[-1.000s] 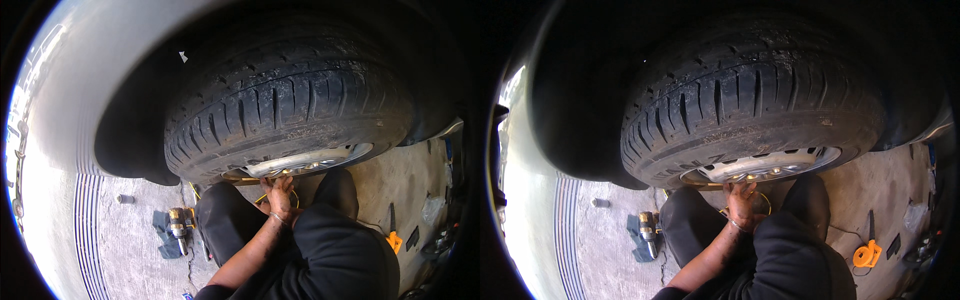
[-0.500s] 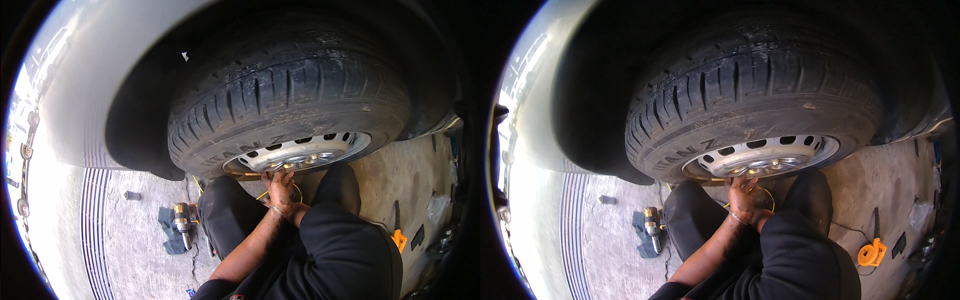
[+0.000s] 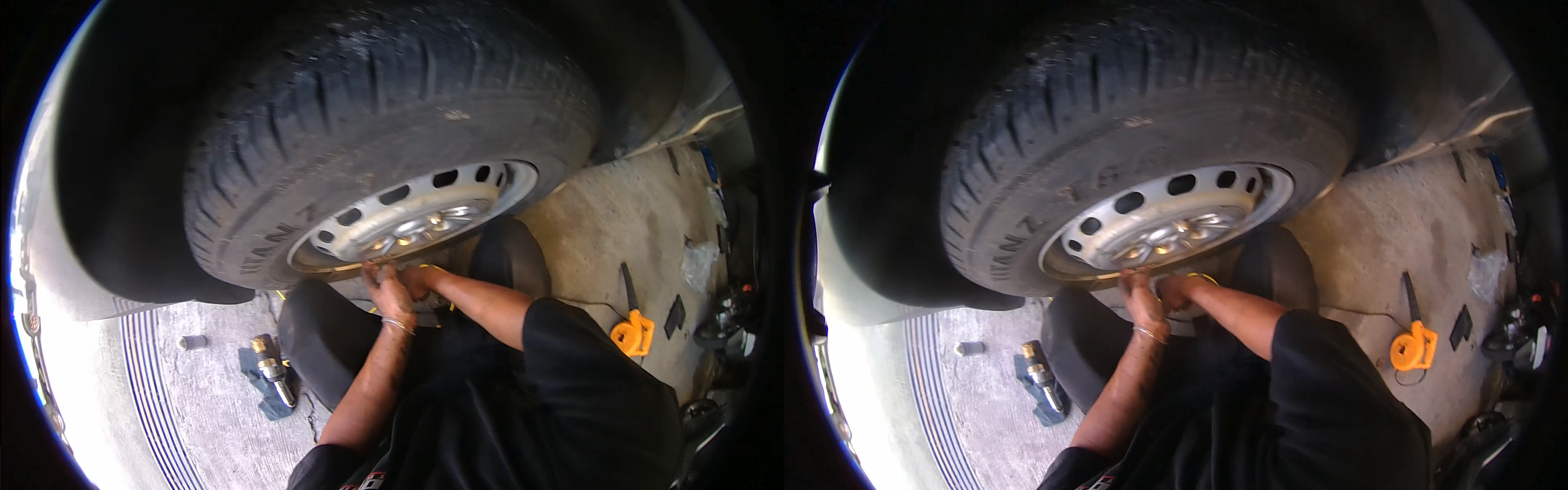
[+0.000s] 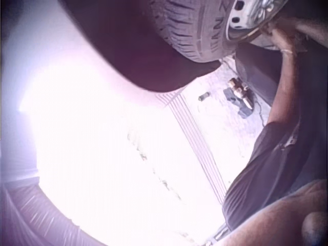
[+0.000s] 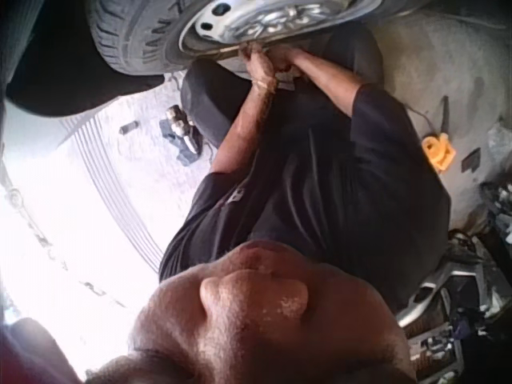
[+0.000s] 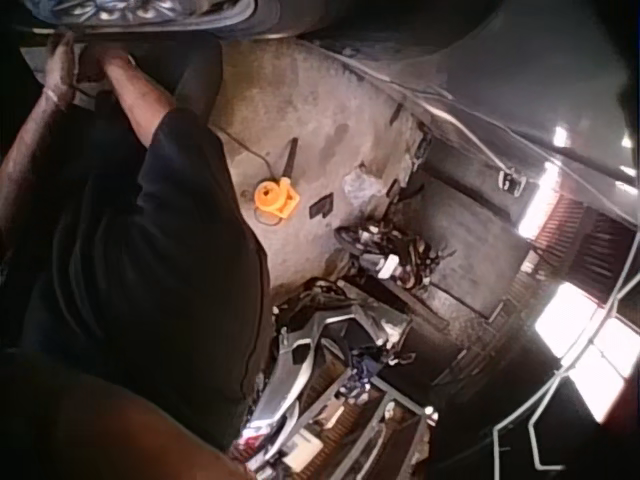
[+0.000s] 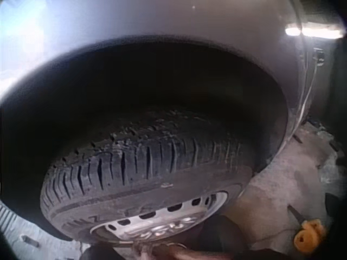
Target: The person uses a corded impact wrench to tighten lug nuts on a car wheel. After securing the wheel, they pick up a silver hub cap and press it into place by hand, then use the impact wrench again to tighten the lug nuts further.
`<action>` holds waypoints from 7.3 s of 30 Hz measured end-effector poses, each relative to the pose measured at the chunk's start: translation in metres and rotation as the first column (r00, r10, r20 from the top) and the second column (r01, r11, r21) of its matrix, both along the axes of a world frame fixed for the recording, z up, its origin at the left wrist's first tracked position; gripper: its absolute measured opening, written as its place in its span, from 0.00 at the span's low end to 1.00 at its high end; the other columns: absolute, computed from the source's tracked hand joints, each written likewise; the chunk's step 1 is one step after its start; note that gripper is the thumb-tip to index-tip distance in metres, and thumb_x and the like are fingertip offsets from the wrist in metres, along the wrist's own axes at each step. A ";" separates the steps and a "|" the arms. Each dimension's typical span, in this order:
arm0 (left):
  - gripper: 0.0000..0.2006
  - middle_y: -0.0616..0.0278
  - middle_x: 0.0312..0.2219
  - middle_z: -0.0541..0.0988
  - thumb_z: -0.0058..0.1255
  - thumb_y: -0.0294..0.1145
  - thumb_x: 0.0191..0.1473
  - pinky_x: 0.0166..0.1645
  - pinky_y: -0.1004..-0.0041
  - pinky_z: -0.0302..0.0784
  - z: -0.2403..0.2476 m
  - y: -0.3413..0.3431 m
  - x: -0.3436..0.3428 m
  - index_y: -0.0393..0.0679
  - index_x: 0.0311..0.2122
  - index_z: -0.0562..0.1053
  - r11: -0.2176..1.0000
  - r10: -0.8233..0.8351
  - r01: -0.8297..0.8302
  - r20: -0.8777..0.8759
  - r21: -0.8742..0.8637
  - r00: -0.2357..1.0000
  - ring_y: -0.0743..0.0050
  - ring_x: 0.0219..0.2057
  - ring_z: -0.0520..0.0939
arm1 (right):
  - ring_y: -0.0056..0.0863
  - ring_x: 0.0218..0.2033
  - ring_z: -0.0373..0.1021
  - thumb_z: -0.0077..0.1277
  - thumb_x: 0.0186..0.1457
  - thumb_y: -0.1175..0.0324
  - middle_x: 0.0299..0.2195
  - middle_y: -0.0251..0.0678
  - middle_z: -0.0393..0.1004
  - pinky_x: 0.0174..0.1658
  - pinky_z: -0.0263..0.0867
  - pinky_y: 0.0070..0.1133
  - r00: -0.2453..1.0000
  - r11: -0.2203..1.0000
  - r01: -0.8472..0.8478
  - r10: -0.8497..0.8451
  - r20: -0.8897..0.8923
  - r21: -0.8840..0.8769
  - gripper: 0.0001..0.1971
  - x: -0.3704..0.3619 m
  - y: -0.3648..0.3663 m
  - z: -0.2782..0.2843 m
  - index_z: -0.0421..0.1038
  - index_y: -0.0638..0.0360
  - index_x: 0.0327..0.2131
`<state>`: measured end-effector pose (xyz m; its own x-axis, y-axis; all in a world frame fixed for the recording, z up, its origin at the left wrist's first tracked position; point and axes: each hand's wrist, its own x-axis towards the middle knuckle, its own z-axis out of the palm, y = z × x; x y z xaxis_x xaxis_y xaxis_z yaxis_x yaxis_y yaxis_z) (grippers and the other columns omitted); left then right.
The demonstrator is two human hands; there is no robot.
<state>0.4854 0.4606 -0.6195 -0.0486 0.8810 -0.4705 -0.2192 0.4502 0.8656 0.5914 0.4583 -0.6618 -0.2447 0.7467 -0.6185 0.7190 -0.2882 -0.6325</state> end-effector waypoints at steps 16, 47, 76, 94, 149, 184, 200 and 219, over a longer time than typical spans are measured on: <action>0.15 0.63 0.29 0.73 0.39 0.45 0.66 0.45 0.65 0.72 -0.016 0.013 -0.012 0.45 0.35 0.69 0.983 0.043 0.098 0.722 -0.152 0.690 0.70 0.32 0.75 | 0.34 0.41 0.76 0.47 0.62 0.76 0.42 0.42 0.77 0.47 0.72 0.25 0.380 0.355 0.906 -0.438 -0.815 0.231 0.10 -0.027 -0.055 0.073 0.72 0.62 0.46; 0.05 0.76 0.32 0.77 0.46 0.46 0.64 0.38 0.70 0.66 0.009 0.003 -0.002 0.62 0.41 0.67 0.971 0.115 0.021 0.544 -0.237 0.831 0.80 0.32 0.75 | 0.28 0.38 0.75 0.56 0.56 0.78 0.36 0.34 0.75 0.32 0.71 0.19 -0.639 -0.083 0.747 -0.366 -0.677 -0.660 0.14 0.010 -0.045 0.020 0.67 0.56 0.45; 0.22 0.73 0.37 0.75 0.48 0.46 0.63 0.43 0.67 0.64 0.015 -0.005 -0.001 0.66 0.59 0.58 0.973 0.031 0.078 0.457 -0.218 0.889 0.77 0.36 0.70 | 0.20 0.31 0.73 0.65 0.53 0.68 0.31 0.32 0.77 0.32 0.68 0.16 -0.557 -0.161 0.818 -0.462 -0.690 -0.552 0.15 0.005 -0.021 0.018 0.69 0.60 0.40; 0.06 0.76 0.33 0.77 0.50 0.45 0.62 0.37 0.71 0.68 0.014 -0.004 -0.003 0.64 0.41 0.66 0.977 0.009 0.089 0.456 -0.194 0.890 0.80 0.31 0.74 | 0.23 0.28 0.74 0.48 0.62 0.43 0.30 0.33 0.76 0.31 0.69 0.18 -0.531 -0.087 0.787 -0.599 -0.599 -0.610 0.25 0.004 -0.018 0.015 0.72 0.59 0.38; 0.25 0.66 0.30 0.75 0.32 0.54 0.66 0.40 0.67 0.71 0.014 0.030 -0.033 0.42 0.44 0.74 0.961 -0.041 0.122 0.309 -0.248 0.950 0.73 0.31 0.73 | 0.18 0.22 0.70 0.58 0.59 0.67 0.25 0.32 0.74 0.26 0.68 0.17 -0.433 0.070 0.858 -0.431 -0.791 -0.508 0.10 -0.082 0.006 0.036 0.71 0.64 0.35; 0.30 0.64 0.27 0.78 0.29 0.58 0.65 0.42 0.68 0.74 0.016 0.025 -0.028 0.40 0.44 0.75 0.984 0.012 0.039 0.280 -0.176 0.960 0.70 0.31 0.76 | 0.20 0.21 0.68 0.31 0.67 0.43 0.23 0.30 0.72 0.22 0.65 0.23 -0.239 0.315 0.805 -0.602 -0.761 -0.503 0.28 -0.075 0.014 0.045 0.71 0.52 0.28; 0.51 0.44 0.54 0.67 0.31 0.74 0.58 0.62 0.60 0.61 0.006 0.023 -0.035 0.28 0.64 0.55 0.977 -0.142 0.179 0.277 -0.114 0.950 0.55 0.53 0.71 | 0.45 0.39 0.75 0.58 0.51 0.60 0.33 0.49 0.78 0.43 0.69 0.33 0.642 0.565 0.759 -0.566 -0.516 0.324 0.17 -0.041 -0.028 0.024 0.76 0.62 0.40; 0.51 0.50 0.60 0.65 0.30 0.76 0.56 0.66 0.54 0.52 0.022 0.016 -0.029 0.36 0.68 0.50 0.968 -0.160 0.190 0.180 -0.162 0.971 0.48 0.59 0.67 | 0.25 0.35 0.72 0.58 0.54 0.78 0.38 0.39 0.72 0.38 0.73 0.20 -0.747 -0.158 0.652 -0.305 -0.591 -0.742 0.15 -0.057 -0.001 -0.005 0.66 0.64 0.44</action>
<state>0.4559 0.4767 -0.5977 0.1895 0.7708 -0.6082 -0.2555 0.6368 0.7274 0.5340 0.4569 -0.6671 0.5872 0.5373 -0.6054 -0.8087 0.4202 -0.4116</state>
